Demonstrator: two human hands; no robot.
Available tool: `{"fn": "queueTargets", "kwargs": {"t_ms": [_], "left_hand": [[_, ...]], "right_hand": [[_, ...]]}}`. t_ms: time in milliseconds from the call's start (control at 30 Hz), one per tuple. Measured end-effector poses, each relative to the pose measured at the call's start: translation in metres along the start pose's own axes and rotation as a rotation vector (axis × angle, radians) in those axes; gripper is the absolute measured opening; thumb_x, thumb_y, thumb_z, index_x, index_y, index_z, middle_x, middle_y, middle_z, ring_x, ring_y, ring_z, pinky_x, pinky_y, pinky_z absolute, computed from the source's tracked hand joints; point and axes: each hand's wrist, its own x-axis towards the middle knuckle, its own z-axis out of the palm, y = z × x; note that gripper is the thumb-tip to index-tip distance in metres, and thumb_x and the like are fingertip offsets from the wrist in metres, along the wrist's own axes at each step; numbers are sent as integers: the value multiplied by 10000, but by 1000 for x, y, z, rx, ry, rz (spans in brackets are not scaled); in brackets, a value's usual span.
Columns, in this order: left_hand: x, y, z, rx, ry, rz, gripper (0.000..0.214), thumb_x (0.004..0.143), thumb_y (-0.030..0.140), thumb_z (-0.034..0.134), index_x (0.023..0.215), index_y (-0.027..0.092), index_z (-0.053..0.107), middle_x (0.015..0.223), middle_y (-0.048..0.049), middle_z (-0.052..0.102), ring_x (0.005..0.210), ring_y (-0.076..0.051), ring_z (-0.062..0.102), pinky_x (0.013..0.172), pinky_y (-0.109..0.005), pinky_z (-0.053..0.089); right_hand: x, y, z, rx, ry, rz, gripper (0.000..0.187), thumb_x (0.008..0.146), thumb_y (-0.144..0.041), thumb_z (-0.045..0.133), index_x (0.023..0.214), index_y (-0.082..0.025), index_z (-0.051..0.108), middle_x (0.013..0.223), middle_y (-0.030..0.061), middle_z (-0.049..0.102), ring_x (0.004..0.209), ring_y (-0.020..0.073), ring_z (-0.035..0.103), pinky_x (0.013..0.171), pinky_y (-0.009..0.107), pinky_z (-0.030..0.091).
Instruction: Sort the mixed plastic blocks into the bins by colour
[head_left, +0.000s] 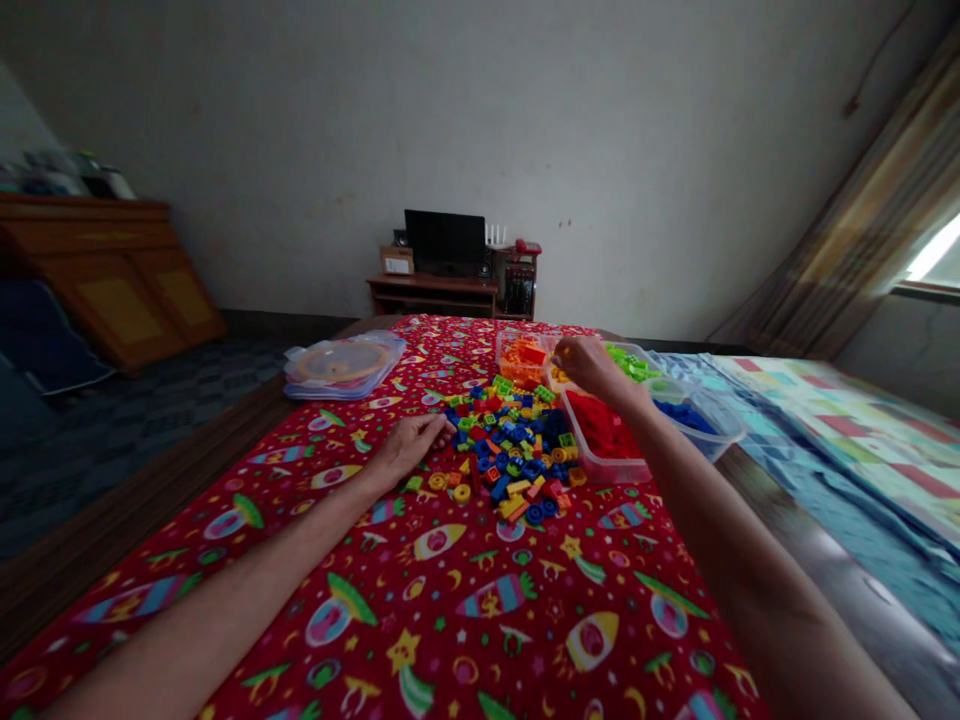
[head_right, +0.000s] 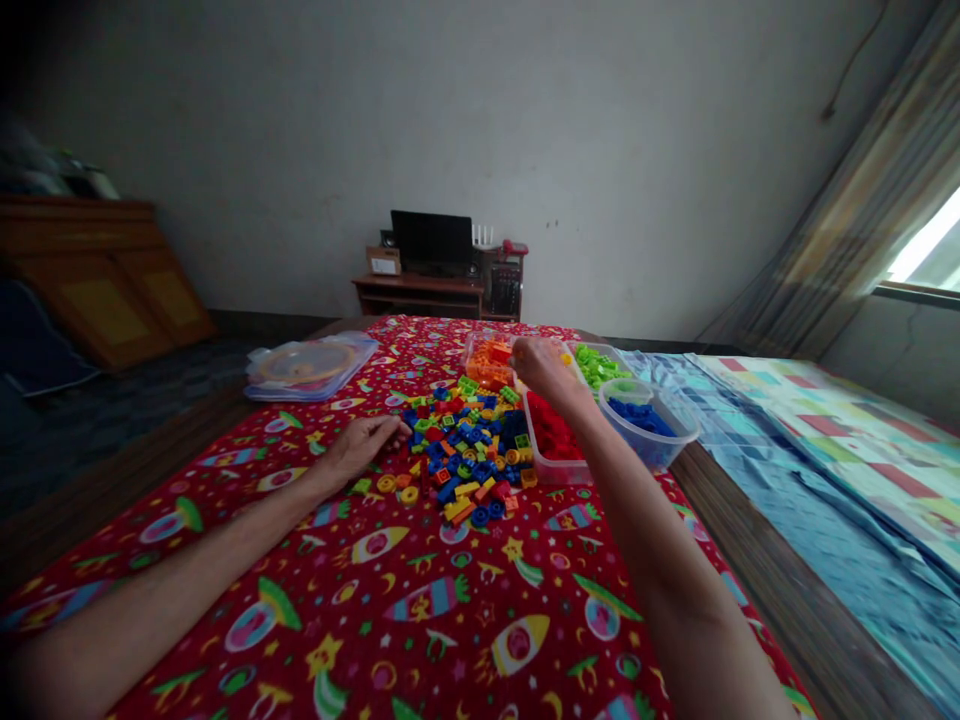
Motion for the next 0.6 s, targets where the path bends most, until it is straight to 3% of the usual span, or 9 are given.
{"fn": "queueTargets", "kwargs": {"t_ms": [167, 267, 367, 467, 600], "left_hand": [[-1, 2, 1, 71, -25, 37, 505, 795, 592, 449, 744, 154, 695, 680, -43, 688, 619, -173, 612, 585, -259, 483], [-1, 2, 2, 83, -20, 47, 499, 806, 576, 436, 735, 155, 693, 684, -43, 690, 627, -176, 614, 587, -258, 481], [-1, 2, 2, 83, -24, 56, 487, 805, 565, 437, 739, 157, 696, 685, -40, 688, 625, -173, 612, 588, -254, 478], [0, 3, 2, 95, -36, 60, 476, 805, 547, 437, 744, 154, 699, 692, -42, 686, 625, -168, 609, 598, -253, 477], [1, 4, 0, 124, -54, 70, 474, 805, 538, 422, 750, 156, 696, 692, -42, 682, 616, -166, 602, 591, -254, 475]], "right_hand": [[35, 32, -3, 38, 96, 93, 375, 877, -309, 544, 1169, -84, 616, 1031, 181, 681, 973, 232, 629, 861, 319, 439], [28, 31, -3, 83, 207, 181, 361, 888, -299, 488, 1134, -87, 645, 1027, 171, 690, 975, 238, 637, 877, 334, 442], [8, 19, -1, 187, 201, 193, 324, 872, -232, 446, 1046, -109, 689, 886, 115, 724, 819, 198, 671, 767, 281, 469], [-15, -1, 6, 219, 115, 75, 276, 860, -191, 455, 962, -131, 705, 791, 76, 721, 712, 158, 657, 676, 235, 450], [-50, -40, 23, 223, -107, -275, 197, 889, -224, 496, 933, -157, 676, 818, 65, 698, 740, 142, 626, 672, 233, 424]]}}
